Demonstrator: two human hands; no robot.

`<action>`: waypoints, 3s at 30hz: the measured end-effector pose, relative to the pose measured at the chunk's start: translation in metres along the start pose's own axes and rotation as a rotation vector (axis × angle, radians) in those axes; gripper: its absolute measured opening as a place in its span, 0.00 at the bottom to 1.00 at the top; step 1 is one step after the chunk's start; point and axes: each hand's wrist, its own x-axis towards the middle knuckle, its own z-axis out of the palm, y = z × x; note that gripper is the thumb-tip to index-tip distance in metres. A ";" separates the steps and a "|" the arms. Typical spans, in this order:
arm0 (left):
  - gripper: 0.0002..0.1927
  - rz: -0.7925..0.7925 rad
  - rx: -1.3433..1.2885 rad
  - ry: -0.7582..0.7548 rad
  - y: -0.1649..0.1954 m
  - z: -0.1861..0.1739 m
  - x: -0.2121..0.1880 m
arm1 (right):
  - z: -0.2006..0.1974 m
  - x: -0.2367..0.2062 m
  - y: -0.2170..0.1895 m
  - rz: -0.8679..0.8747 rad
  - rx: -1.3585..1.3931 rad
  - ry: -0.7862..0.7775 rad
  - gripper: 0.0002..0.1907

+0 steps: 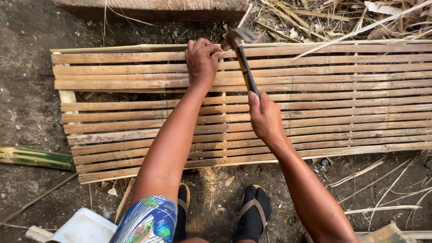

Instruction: The person hammers nails into a bamboo slat structure using a hammer. They repeatedly pick nails from a white container and drive them into the bamboo frame to secure the slats.

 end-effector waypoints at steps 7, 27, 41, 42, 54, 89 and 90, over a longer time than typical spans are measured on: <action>0.13 0.303 0.079 0.067 -0.044 -0.014 0.007 | -0.004 -0.016 0.001 0.181 0.473 -0.048 0.21; 0.06 0.273 0.117 0.021 -0.032 -0.013 0.007 | -0.013 -0.012 -0.013 -0.190 0.463 0.135 0.21; 0.08 0.194 0.078 0.022 -0.030 -0.014 0.007 | -0.027 -0.004 -0.017 -0.089 0.125 0.051 0.20; 0.08 0.167 0.058 0.021 -0.029 -0.014 0.007 | -0.028 -0.008 -0.013 -0.204 0.280 0.096 0.19; 0.24 0.060 0.031 -0.053 -0.018 -0.030 0.009 | -0.012 -0.007 -0.015 -0.307 0.330 0.166 0.20; 0.10 -0.596 0.031 0.849 -0.165 -0.318 -0.441 | 0.111 -0.138 -0.173 -0.349 -0.389 -1.159 0.25; 0.09 -0.721 0.067 0.869 -0.185 -0.318 -0.466 | 0.129 -0.153 -0.180 -0.330 -0.387 -1.189 0.25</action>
